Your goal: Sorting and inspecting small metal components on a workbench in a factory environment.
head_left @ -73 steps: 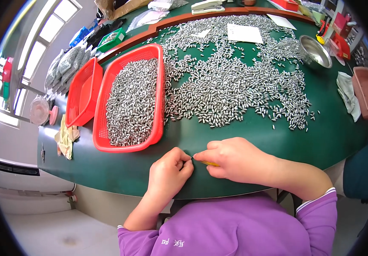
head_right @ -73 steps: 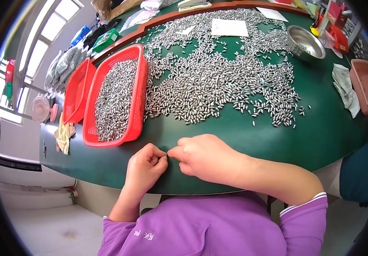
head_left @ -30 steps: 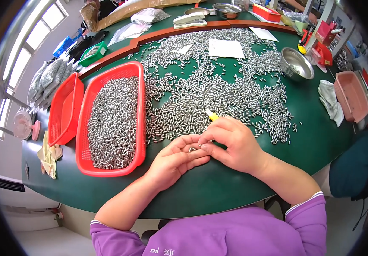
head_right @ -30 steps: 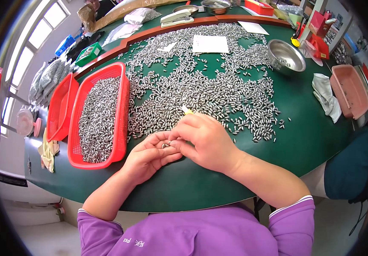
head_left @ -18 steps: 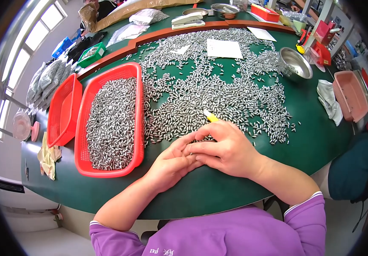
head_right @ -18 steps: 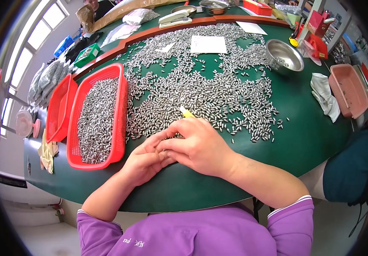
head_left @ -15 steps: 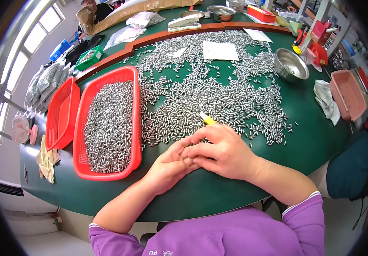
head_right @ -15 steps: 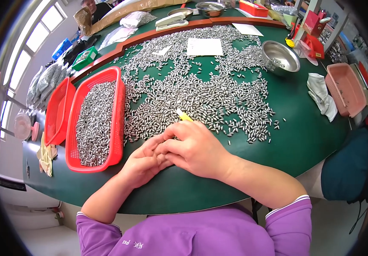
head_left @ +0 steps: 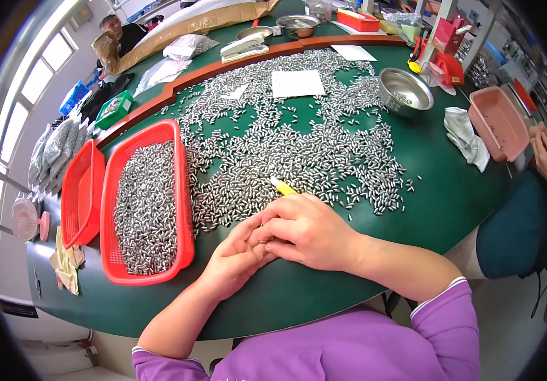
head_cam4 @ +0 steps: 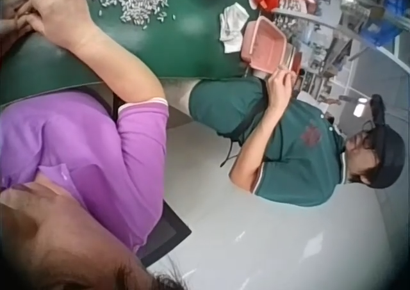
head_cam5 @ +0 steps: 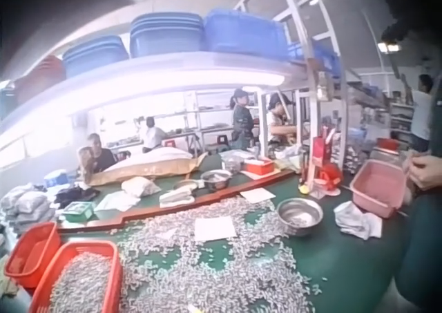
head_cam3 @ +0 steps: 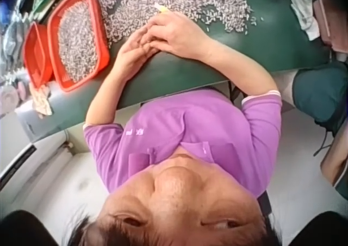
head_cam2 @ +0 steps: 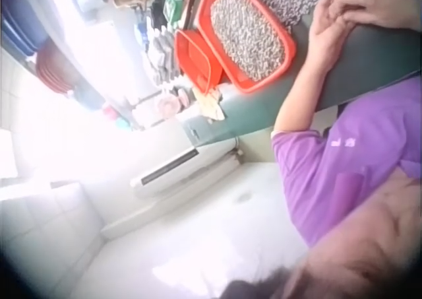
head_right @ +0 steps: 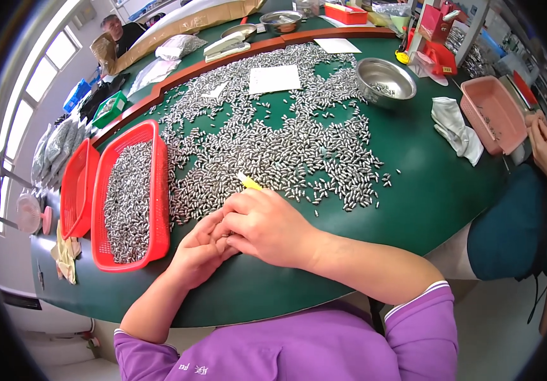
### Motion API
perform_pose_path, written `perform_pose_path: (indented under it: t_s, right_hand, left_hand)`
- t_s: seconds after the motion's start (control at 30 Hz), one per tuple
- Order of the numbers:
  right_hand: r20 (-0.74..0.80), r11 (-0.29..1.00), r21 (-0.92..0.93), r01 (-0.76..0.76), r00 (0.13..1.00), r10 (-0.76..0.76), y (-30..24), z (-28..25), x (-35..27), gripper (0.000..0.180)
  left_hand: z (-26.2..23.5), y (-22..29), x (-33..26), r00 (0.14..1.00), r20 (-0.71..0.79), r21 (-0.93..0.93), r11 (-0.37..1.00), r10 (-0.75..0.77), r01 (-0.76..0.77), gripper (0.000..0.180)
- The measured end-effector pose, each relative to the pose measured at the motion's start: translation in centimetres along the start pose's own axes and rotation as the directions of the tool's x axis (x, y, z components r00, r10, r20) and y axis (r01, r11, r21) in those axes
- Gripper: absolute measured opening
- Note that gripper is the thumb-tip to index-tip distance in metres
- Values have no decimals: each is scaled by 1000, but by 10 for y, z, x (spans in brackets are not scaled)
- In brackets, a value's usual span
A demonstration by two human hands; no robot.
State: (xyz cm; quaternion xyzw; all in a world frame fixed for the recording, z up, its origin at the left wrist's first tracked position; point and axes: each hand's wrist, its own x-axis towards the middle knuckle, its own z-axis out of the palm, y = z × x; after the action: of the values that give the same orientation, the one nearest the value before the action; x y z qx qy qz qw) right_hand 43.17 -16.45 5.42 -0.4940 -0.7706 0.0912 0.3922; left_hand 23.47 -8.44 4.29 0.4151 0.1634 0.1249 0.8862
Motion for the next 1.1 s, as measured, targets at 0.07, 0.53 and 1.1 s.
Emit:
perform_pose_path:
  t_s: [0.07, 0.53, 1.1]
  right_hand:
    - [-1, 1000, 0, -19, 1000, 19, -1, 1, -1, 15]
    - [-38, 990, -88, 113, 992, -116, -1, 4, 3, 13]
    - [-160, 949, 206, -239, 948, 274, 5, -3, 8, 14]
  left_hand:
    - [1, 0, 0, 1000, 0, -12, 1000, 15, -15, 67]
    - [-2, 6, 0, 998, -32, -6, 998, -55, 55, 66]
    - [-5, 10, 5, 960, -62, -74, 958, 272, -276, 71]
